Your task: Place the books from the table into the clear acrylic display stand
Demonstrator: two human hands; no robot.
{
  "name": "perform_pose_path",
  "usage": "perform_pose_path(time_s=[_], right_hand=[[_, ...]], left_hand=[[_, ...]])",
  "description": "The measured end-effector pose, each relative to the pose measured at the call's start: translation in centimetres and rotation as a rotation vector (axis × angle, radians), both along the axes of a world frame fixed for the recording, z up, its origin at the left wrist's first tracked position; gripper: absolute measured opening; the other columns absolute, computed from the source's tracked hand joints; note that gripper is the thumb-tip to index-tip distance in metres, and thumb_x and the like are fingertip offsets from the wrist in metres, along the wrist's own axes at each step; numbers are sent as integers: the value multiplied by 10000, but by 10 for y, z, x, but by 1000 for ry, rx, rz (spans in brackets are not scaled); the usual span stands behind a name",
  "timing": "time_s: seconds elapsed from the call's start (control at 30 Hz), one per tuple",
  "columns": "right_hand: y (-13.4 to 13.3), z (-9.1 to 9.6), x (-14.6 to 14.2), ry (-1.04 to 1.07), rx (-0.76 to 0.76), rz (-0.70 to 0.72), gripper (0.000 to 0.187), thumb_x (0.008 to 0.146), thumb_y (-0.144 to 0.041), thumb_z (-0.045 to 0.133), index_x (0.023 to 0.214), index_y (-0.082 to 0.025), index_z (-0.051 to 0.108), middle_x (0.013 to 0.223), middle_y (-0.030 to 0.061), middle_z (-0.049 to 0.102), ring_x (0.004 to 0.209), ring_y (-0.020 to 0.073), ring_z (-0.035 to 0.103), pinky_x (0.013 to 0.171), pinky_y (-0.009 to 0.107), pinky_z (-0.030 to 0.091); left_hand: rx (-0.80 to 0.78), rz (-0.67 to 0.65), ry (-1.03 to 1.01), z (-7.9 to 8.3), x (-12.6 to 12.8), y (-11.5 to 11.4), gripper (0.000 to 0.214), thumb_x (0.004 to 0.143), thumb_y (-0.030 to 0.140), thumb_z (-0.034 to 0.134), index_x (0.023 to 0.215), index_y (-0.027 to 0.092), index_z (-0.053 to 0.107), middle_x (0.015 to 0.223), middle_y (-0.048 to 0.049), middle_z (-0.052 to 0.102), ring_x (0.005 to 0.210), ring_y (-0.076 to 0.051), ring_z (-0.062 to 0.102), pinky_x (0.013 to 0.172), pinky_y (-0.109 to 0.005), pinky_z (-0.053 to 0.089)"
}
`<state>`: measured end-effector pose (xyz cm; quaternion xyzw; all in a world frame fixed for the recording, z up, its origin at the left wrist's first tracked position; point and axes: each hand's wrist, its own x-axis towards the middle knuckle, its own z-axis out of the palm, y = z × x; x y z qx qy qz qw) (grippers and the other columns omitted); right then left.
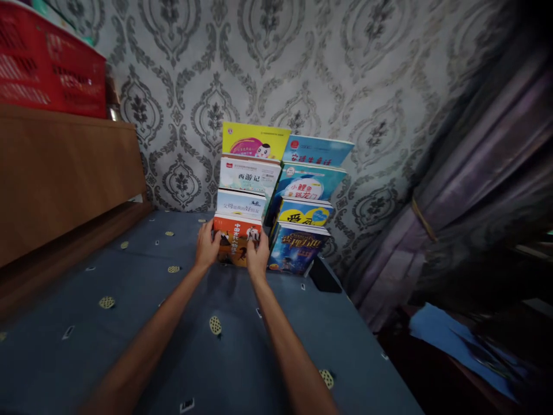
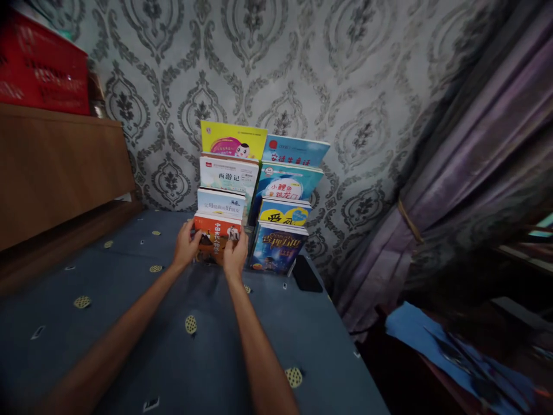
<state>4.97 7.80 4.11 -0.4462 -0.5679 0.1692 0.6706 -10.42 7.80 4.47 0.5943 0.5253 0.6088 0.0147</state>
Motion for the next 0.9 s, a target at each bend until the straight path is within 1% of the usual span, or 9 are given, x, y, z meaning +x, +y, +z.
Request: perform_pose_path(time_s=[0.1,0.23,0.3,0.37,0.5,0.67,0.8,0.9], right_hand=[[1,4,2,20,3,37,526,831,-304,523,1332,-160,584,1275,133,644,1217,272,574,1100,467,423],[8,15,3,55,-1,84,565,848,-364,550,1382,-180,565,1348,141,619,1268,284,566,1117,500,417],[14,22,3,53,3,85,577,862,-375,548,1405,-181,553,1369,141,614,1303,287,546,1125,504,412],[20,28,2,37,23,70,583,876,-380,538,1425,-184,537,1394,134,607,1323,287,531,1137,510,399],[27,33,-3,31,22,37,596,874,-395,542,1430,-182,529,1417,131,600,1339,297,520,1146,507,388],[24,33,-4,46,-6,33,623,835,-422,564,1394,-147,554,1409,150,604,1336,309,526,1153,511,379],[20,35,-3,33,-41,46,643,818,-445,575,1379,-131,562,1415,164,595,1334,315,526,1158,511,369],[20,40,0,35,-59,47,632,832,-473,565,1370,-141,572,1405,157,602,1331,311,529,1159,502,365]], left_hand=[[11,-21,-41,4,-2,1,457,872,266,546,1315,157,580,1186,-138,634,1151,-286,587,1039,-462,472],[45,-84,-77,14,-8,7,528,860,299,579,1371,172,545,1327,-154,592,1268,-297,542,1108,-480,424],[49,-126,-79,21,-11,11,552,848,280,580,1386,162,537,1383,-162,579,1304,-305,528,1133,-492,403],[41,-161,-90,28,-12,15,570,834,243,568,1396,159,538,1423,-151,575,1324,-300,526,1152,-485,393],[4,-219,-138,38,-8,16,623,798,176,532,1421,148,532,1436,-120,592,1323,-284,545,1163,-454,400],[-7,-247,-192,42,-2,13,647,787,152,512,1433,140,519,1442,-109,591,1329,-275,544,1172,-440,392],[-18,-253,-205,41,-1,12,646,783,157,514,1428,104,516,1452,-144,573,1342,-294,531,1179,-451,379],[-9,-285,-211,43,-2,13,671,779,165,532,1447,126,492,1471,-126,558,1360,-287,515,1191,-448,363]])
